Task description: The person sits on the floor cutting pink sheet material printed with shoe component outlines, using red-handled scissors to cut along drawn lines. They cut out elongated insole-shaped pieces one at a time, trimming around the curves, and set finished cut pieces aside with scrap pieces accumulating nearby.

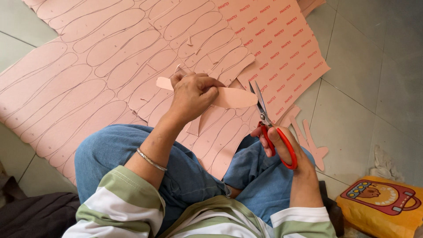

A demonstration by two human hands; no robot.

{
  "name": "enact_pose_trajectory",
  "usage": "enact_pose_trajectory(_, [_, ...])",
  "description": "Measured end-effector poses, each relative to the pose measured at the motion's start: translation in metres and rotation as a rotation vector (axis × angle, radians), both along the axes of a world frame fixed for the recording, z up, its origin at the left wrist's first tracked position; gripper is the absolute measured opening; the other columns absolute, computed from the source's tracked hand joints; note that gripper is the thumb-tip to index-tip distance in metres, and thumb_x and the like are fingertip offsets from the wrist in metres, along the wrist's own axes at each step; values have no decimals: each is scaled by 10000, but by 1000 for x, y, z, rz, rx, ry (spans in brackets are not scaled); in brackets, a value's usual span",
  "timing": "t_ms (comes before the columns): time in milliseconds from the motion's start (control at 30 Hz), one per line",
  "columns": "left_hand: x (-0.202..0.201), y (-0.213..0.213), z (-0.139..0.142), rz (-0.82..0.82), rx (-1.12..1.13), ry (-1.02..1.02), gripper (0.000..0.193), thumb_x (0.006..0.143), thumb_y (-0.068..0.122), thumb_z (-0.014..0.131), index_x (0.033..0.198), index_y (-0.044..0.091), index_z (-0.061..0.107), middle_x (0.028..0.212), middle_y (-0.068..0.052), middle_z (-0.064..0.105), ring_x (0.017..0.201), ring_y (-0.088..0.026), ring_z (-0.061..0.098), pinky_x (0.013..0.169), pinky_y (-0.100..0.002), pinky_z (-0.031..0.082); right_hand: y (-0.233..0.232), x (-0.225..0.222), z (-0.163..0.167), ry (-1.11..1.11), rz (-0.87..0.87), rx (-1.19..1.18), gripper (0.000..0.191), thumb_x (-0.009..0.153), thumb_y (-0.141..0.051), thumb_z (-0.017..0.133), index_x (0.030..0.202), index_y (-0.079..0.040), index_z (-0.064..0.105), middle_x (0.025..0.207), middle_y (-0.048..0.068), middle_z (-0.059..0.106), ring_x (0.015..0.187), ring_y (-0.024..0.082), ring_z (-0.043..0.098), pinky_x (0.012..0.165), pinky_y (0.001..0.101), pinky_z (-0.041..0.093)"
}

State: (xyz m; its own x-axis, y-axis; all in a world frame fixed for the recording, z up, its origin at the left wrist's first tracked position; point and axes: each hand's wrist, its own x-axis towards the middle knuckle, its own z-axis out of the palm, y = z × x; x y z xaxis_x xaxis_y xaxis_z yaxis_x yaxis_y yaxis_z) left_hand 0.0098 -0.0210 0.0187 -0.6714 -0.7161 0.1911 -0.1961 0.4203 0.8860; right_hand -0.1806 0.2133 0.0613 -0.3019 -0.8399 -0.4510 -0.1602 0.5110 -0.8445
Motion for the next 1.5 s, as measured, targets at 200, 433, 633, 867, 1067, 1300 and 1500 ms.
enact_pose_trajectory(200, [-4,-2,-6,-33,149,-2,306,835,224,546,942,137,819,715,-32,754,702,-144,671,985,-370,268,0,1,2,76,-21,-2,977,784,-872,487,1013,50,714,690,-8,542,526,77,528,479,227,445])
enact_pose_trajectory(433, [-7,-2,-12,-43,248,-38,313,842,238,546,953,139,821,698,-34,754,708,-155,674,1002,-367,253,1,1,2,49,-23,-8,977,769,-880,479,979,48,701,675,0,541,506,75,517,456,229,417])
enact_pose_trajectory(633, [-3,-4,-13,-60,157,-19,293,844,243,565,945,131,816,716,-31,753,724,-149,669,1010,-363,247,6,-8,11,-21,76,-3,930,831,-852,465,949,43,687,645,-6,497,480,71,465,455,224,381])
enact_pose_trajectory(867, [-2,-2,-9,-94,130,-34,272,843,225,567,908,131,814,678,-32,727,687,-149,622,958,-371,242,13,-16,15,-38,106,30,923,833,-834,461,926,54,699,614,2,505,442,77,466,441,230,394])
enact_pose_trajectory(1067, [0,-2,-6,-128,102,13,259,823,206,573,903,134,809,715,-26,722,719,-142,629,961,-368,273,21,-30,10,-46,163,42,948,813,-852,466,899,60,713,537,1,523,413,77,475,444,220,406])
enact_pose_trajectory(1300, [3,-6,-3,-143,31,-78,264,807,200,572,909,150,811,749,-43,718,850,-166,620,941,-378,296,37,-56,13,-74,123,74,927,802,-841,518,942,55,710,594,-4,521,412,68,460,405,215,363])
enact_pose_trajectory(1500, [-7,13,-13,-338,80,116,165,822,161,700,942,87,785,878,-75,748,841,-219,714,769,-367,561,26,-37,-5,44,-157,-55,522,845,-508,696,1055,-30,694,830,78,738,639,109,689,610,243,550])
